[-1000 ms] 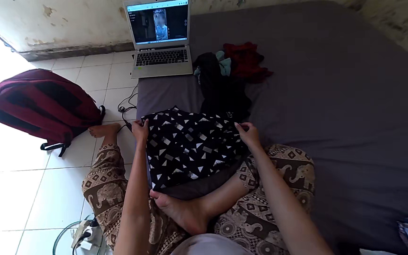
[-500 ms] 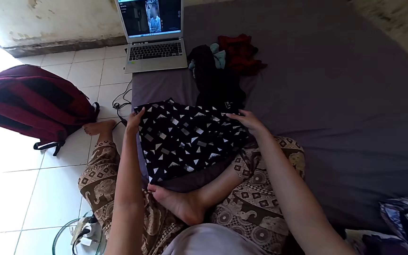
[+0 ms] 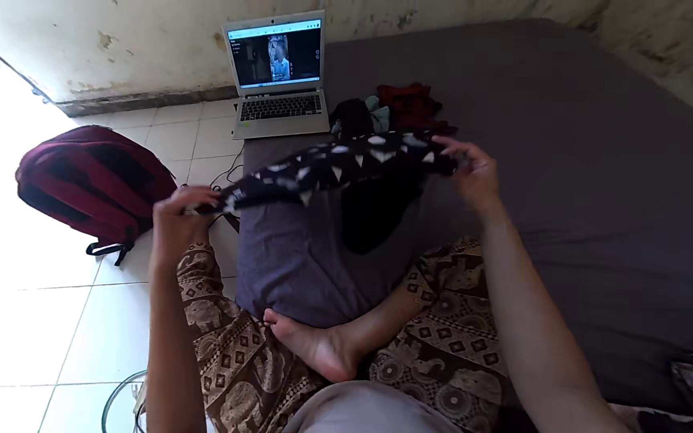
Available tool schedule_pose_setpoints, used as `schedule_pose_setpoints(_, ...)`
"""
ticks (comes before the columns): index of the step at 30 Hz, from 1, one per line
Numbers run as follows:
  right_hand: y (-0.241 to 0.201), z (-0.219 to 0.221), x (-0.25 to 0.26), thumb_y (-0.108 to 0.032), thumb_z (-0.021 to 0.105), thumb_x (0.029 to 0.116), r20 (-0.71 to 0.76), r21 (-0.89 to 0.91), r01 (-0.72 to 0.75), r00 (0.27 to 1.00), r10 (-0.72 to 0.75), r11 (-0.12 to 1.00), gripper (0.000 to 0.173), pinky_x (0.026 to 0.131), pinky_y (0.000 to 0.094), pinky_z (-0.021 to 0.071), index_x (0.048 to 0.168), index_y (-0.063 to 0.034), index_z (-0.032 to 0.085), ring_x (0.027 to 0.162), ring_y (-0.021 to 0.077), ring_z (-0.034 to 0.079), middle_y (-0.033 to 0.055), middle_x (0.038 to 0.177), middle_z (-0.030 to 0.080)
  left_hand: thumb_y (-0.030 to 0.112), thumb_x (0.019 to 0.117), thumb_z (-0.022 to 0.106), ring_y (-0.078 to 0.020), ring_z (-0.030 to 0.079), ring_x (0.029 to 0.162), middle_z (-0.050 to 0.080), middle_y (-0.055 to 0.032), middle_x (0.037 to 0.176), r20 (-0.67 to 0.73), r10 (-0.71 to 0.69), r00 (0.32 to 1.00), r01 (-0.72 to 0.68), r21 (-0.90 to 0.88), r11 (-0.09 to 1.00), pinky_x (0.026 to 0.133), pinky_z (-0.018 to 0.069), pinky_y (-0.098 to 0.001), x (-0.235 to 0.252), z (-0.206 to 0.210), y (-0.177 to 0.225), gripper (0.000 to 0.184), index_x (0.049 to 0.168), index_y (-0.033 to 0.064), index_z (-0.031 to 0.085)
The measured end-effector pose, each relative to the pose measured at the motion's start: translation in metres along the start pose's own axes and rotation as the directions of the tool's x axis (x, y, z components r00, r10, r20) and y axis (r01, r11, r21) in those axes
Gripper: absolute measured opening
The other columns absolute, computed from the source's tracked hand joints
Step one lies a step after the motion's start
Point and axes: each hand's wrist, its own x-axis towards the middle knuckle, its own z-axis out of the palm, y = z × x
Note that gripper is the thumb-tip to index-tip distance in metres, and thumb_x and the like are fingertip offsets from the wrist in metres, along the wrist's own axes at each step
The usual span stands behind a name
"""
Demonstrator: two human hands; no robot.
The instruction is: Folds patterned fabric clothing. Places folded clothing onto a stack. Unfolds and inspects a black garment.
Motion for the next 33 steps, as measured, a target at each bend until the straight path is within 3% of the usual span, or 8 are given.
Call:
schedule_pose_setpoints(4,0.067,0.02,-0.058,0.018,0.048,0.0901,0.135,-0.137,-0.209,0.964,0.227,0.968,0.021,0.105,0.0402,0.0502,0.103,0.0159,0.065,0.131,0.0325,0.057,0.0299,0.142,0.055,-0.007,0.0828,0.071,-0.0382,0.064,0.117,0.074,-0.0179,0.114,0.119,-0.195,0.973,0.182,0.114,0.977,0.105,0.0458,-0.0576,-0.086,0.051,-0.043,0.015,0.094,-0.0002,0.078)
schedule_pose_setpoints(9,0.069,0.033,-0.079,0.017,0.054,0.0928,0.407,-0.54,-0.289,0.733,0.545,0.791,0.023,0.117,0.0551,0.0358,0.11,0.0119,0.069,0.142,0.0499,0.042,0.0371,0.147,0.048,-0.012,0.0834,0.068,-0.0464,0.059,0.122,0.071,-0.0215,0.122,0.232,-0.472,0.851,0.416,0.25,0.874,0.103,0.0399,-0.0662,-0.158,0.097,-0.044,0.023,0.098,0.0014,0.08)
schedule_pose_setpoints(14,0.058,0.039,-0.081,0.015,0.048,0.0963,0.29,-0.542,-0.422,0.718,0.633,0.727,0.029,0.105,0.0523,0.0457,0.121,0.0125,0.063,0.121,0.0452,0.06,0.0339,0.131,0.06,-0.015,0.0903,0.049,-0.0475,0.057,0.123,0.067,-0.0251,0.125,0.214,-0.642,0.736,0.576,0.301,0.76,0.105,0.0391,-0.0637,-0.164,0.104,-0.025,0.039,0.121,-0.0033,0.07)
schedule_pose_setpoints(20,0.046,0.061,-0.086,-0.019,0.043,0.1118,0.026,-0.296,-0.783,0.566,0.824,0.548,0.047,0.105,0.0502,0.0443,0.15,0.0079,0.035,0.128,0.0411,0.055,0.0348,0.142,0.051,0.014,0.1093,0.044,-0.0403,0.066,0.114,0.066,-0.0293,0.123,0.118,-0.823,0.555,0.798,0.202,0.568,0.102,0.0481,-0.0515,-0.153,0.116,-0.026,0.037,0.135,-0.0104,0.055)
schedule_pose_setpoints(24,0.045,0.066,-0.091,-0.021,0.052,0.1087,-0.039,-0.265,-0.776,0.601,0.798,0.572,0.051,0.106,0.0495,0.0418,0.148,0.0093,0.04,0.125,0.0403,0.055,0.0347,0.138,0.053,0.031,0.1088,0.049,-0.0404,0.063,0.119,0.066,-0.0266,0.124,0.082,-0.937,0.341,0.894,0.281,0.35,0.103,0.0454,-0.0563,-0.132,0.124,-0.014,0.046,0.138,-0.0044,0.056)
schedule_pose_setpoints(26,0.045,0.068,-0.094,-0.02,0.057,0.1064,-0.061,-0.306,-0.737,0.647,0.76,0.602,0.052,0.105,0.0496,0.0438,0.147,0.0096,0.042,0.121,0.0407,0.058,0.0345,0.134,0.056,0.039,0.1071,0.051,-0.0421,0.061,0.123,0.064,-0.0282,0.128,0.055,-0.955,0.292,0.906,0.303,0.295,0.105,0.0447,-0.0579,-0.125,0.129,-0.009,0.054,0.136,-0.0057,0.056)
schedule_pose_setpoints(30,0.047,0.07,-0.097,-0.017,0.059,0.105,-0.07,-0.322,-0.706,0.682,0.728,0.631,0.054,0.102,0.0477,0.0454,0.148,0.01,0.039,0.115,0.0403,0.06,0.0352,0.132,0.057,0.045,0.1069,0.049,-0.0412,0.058,0.128,0.063,-0.0281,0.131,0.009,-0.96,0.281,0.902,0.339,0.268,0.106,0.0432,-0.0562,-0.105,0.137,-0.011,0.058,0.132,-0.0065,0.06)
schedule_pose_setpoints(33,0.051,0.069,-0.095,-0.012,0.058,0.1048,-0.083,-0.286,-0.723,0.673,0.735,0.63,0.052,0.102,0.046,0.0451,0.149,0.0094,0.039,0.116,0.0391,0.06,0.0353,0.132,0.057,0.037,0.1085,0.048,-0.0407,0.058,0.128,0.063,-0.0285,0.131,-0.002,-0.934,0.358,0.898,0.275,0.344,0.108,0.0425,-0.0553,-0.096,0.145,-0.027,0.052,0.132,-0.0068,0.061)
